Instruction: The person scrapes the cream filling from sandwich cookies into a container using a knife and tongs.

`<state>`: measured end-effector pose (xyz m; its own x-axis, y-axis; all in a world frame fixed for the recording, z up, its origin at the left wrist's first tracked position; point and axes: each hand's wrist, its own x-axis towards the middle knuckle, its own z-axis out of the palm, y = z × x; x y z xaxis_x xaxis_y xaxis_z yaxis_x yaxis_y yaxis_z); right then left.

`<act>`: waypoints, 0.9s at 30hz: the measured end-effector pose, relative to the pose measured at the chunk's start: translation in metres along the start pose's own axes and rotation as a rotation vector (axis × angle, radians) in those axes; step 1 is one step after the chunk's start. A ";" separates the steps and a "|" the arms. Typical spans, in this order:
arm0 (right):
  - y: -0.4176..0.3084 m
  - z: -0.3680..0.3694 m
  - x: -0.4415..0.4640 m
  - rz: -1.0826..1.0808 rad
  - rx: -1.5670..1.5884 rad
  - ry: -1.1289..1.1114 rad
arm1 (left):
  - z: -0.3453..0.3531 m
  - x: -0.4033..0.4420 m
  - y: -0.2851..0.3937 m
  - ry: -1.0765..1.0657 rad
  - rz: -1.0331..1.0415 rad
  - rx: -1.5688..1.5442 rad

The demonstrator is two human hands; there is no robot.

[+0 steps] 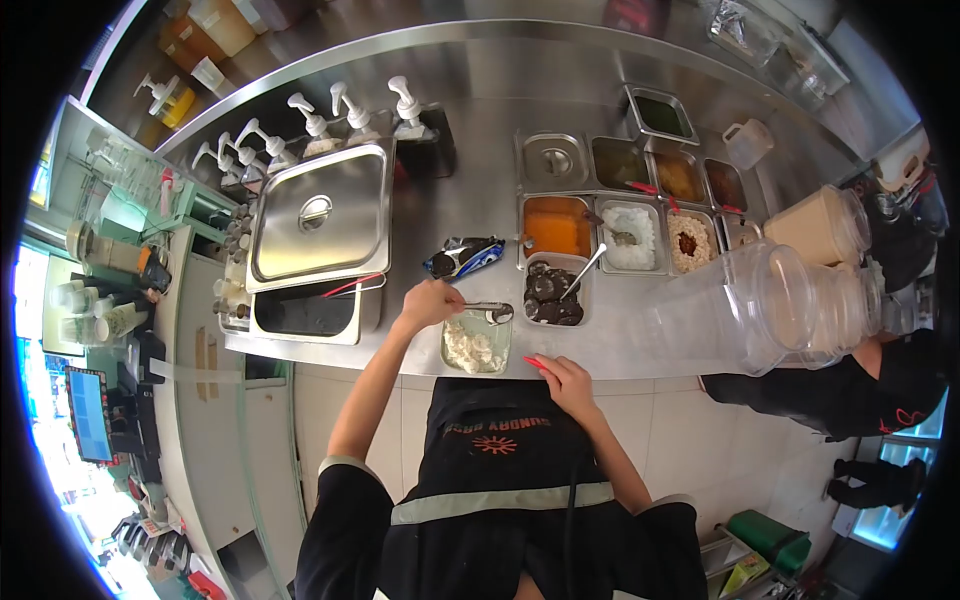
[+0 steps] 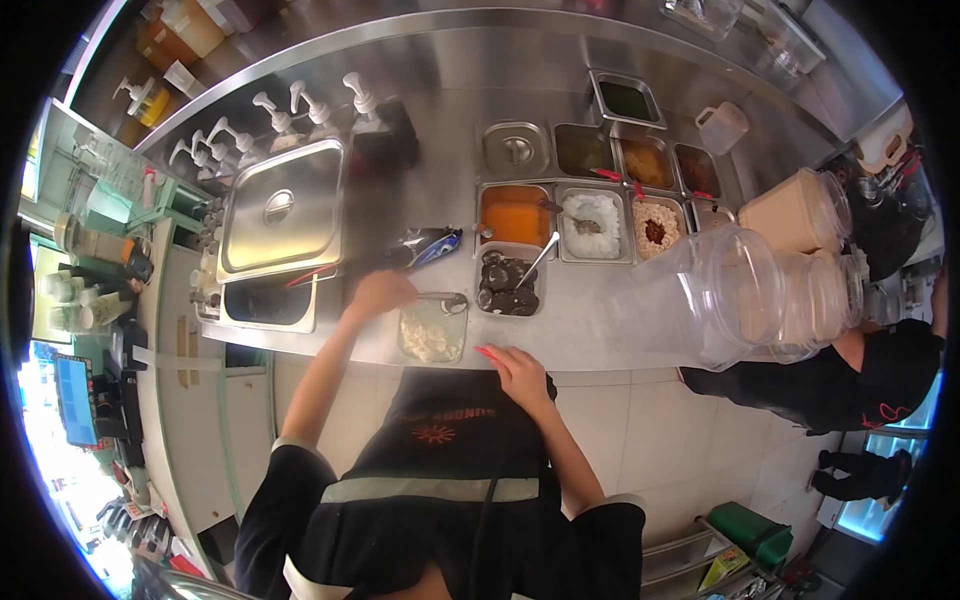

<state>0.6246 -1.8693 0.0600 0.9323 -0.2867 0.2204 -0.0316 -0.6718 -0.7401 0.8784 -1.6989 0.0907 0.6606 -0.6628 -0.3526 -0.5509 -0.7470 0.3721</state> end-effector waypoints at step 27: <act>0.024 0.018 0.040 -0.156 -0.239 -0.124 | -0.007 -0.034 -0.004 0.056 0.433 0.517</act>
<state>0.6671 -1.8846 0.0397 0.9688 -0.0920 0.2300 0.0454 -0.8468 -0.5300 0.8613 -1.6734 0.1070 0.3432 -0.9145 -0.2143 -0.9357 -0.3527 0.0063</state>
